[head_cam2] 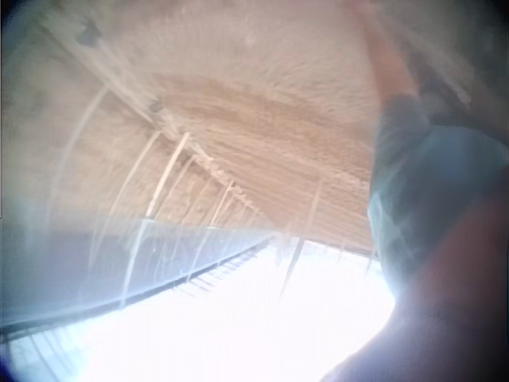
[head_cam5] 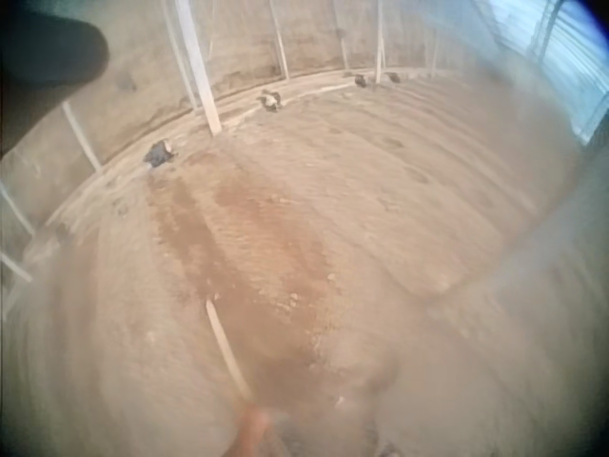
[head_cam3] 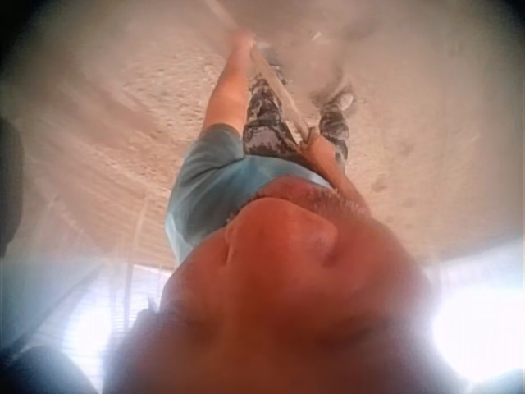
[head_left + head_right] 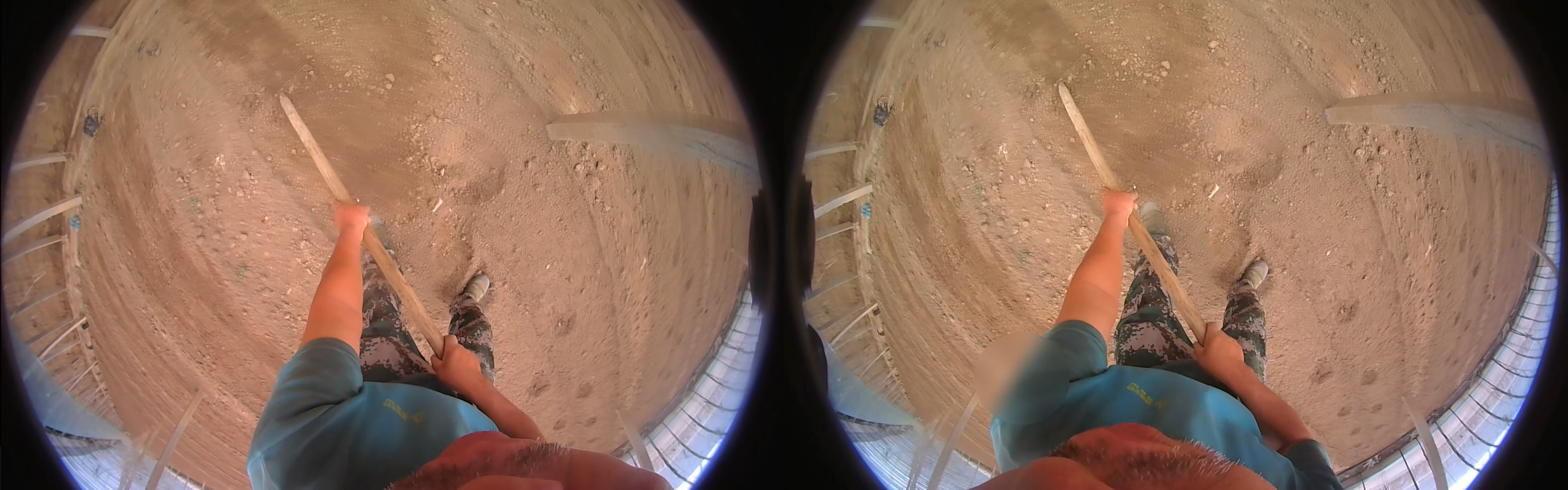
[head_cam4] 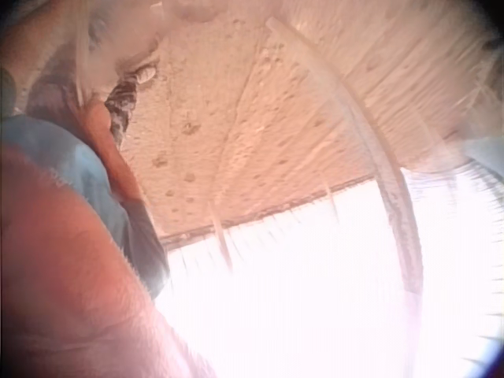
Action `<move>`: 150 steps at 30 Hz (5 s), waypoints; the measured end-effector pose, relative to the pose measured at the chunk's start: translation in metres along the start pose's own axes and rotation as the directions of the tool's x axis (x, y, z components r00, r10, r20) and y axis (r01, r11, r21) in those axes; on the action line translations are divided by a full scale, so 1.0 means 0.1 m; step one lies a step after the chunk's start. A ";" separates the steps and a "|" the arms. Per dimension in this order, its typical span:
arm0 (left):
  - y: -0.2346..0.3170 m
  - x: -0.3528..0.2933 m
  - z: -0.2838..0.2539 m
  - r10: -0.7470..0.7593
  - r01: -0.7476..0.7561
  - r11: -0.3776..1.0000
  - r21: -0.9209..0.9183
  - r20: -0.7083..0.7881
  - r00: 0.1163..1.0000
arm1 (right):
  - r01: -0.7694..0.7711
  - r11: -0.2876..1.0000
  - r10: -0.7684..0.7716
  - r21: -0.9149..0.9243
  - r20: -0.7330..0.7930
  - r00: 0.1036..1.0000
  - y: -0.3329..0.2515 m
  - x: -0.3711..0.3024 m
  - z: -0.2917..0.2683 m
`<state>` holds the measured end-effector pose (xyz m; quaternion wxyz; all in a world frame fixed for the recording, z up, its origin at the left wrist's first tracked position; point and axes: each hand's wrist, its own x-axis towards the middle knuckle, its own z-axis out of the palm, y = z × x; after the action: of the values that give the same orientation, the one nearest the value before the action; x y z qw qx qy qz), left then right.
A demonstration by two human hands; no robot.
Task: The person uses a wooden rake to level and smooth a large area of sand inside a circular enclosure. The person repeatedly pulls the rake across the surface to flatten the ground.
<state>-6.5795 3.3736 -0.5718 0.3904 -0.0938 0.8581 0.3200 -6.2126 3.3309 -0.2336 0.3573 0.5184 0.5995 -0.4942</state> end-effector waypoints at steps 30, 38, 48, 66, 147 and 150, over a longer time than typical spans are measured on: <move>-1.41 -3.88 3.53 -0.420 0.491 0.829 -0.266 0.284 0.862 | -0.250 0.959 0.223 -0.132 -0.190 0.956 5.22 -0.79 -1.04; 2.29 -1.33 2.80 0.013 0.039 0.951 -0.306 0.164 0.986 | 0.286 0.958 -0.277 -0.002 -0.253 0.927 1.34 1.31 -3.07; 3.14 -0.77 2.84 0.215 -0.211 0.961 -0.182 0.005 0.977 | 0.268 0.963 -0.270 -0.038 -0.191 0.944 -0.29 1.96 -3.96; -0.20 -3.11 4.54 -0.095 0.108 0.991 -0.082 0.151 0.984 | -0.014 0.975 0.045 0.223 -0.133 0.990 5.05 -0.48 -2.18; -4.44 -8.41 5.94 -0.379 0.398 0.917 0.016 0.342 0.860 | -0.523 0.847 0.523 0.099 0.025 0.852 10.64 -3.57 -0.18; -4.50 -8.36 5.72 -0.372 0.431 0.894 -0.124 0.332 0.867 | -0.518 0.852 0.518 0.072 0.023 0.855 10.37 -3.46 -0.15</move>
<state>-5.4796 3.3054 -0.4564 0.5628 -0.2589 0.7151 0.3238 -5.1292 3.2261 -0.1349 0.4580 0.6730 0.4185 -0.4029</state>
